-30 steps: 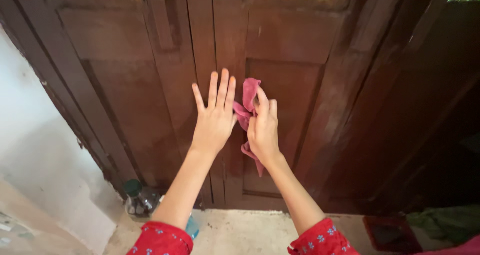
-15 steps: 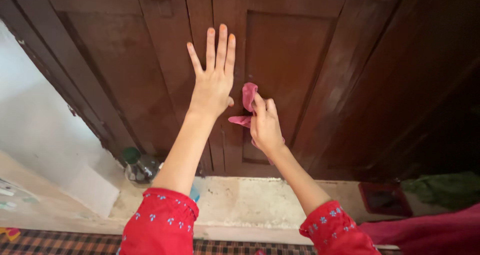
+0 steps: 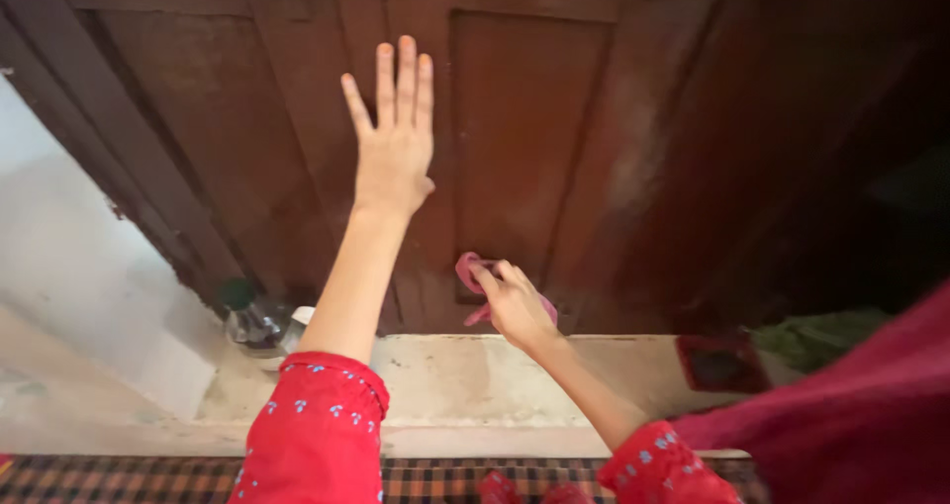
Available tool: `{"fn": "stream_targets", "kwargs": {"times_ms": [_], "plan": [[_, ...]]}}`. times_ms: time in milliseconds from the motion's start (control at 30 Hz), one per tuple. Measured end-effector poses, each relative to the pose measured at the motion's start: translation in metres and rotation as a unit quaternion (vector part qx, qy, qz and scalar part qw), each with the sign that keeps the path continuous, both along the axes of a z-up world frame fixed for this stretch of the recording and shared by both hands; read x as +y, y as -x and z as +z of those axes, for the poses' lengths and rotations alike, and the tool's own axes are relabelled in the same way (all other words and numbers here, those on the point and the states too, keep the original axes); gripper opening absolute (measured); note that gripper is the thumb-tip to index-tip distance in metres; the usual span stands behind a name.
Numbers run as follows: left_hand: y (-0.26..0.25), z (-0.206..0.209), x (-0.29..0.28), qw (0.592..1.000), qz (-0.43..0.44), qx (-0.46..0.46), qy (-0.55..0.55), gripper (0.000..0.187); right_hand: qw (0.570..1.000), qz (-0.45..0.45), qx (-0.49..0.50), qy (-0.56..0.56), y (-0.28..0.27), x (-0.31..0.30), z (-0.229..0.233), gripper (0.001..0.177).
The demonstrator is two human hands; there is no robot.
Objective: The person prepares a cleaning solution by spraying a liquid onto a cloth and then wipes down a wooden window frame and its green textured glass panes.
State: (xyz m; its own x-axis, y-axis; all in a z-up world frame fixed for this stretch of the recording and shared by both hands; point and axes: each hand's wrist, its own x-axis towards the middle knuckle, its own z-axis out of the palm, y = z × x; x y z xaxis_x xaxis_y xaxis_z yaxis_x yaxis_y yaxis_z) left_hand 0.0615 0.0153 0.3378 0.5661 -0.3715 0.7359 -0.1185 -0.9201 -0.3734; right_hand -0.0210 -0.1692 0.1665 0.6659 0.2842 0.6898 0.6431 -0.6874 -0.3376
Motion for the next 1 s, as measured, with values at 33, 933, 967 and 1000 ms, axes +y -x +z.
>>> {"fn": "stream_targets", "kwargs": {"times_ms": [33,933,967,1000], "plan": [[0.002,0.001,-0.001,0.999,0.024,-0.033,-0.013,0.141,0.998,-0.006,-0.056,0.032,0.013,-0.005,0.015,0.05],[0.076,0.034,-0.223,0.99,-0.117,-0.03,-0.072,0.121,0.926,-0.276,-0.202,0.162,-0.043,-0.257,0.166,0.063],[0.071,0.035,-0.231,0.99,-0.113,-0.035,-0.079,0.123,0.925,-0.262,-0.219,0.168,-0.048,-0.261,0.151,0.061],[0.068,0.035,-0.236,0.991,-0.114,-0.013,-0.069,0.128,0.923,-0.247,-0.236,0.173,-0.05,-0.264,0.139,0.059]]}}
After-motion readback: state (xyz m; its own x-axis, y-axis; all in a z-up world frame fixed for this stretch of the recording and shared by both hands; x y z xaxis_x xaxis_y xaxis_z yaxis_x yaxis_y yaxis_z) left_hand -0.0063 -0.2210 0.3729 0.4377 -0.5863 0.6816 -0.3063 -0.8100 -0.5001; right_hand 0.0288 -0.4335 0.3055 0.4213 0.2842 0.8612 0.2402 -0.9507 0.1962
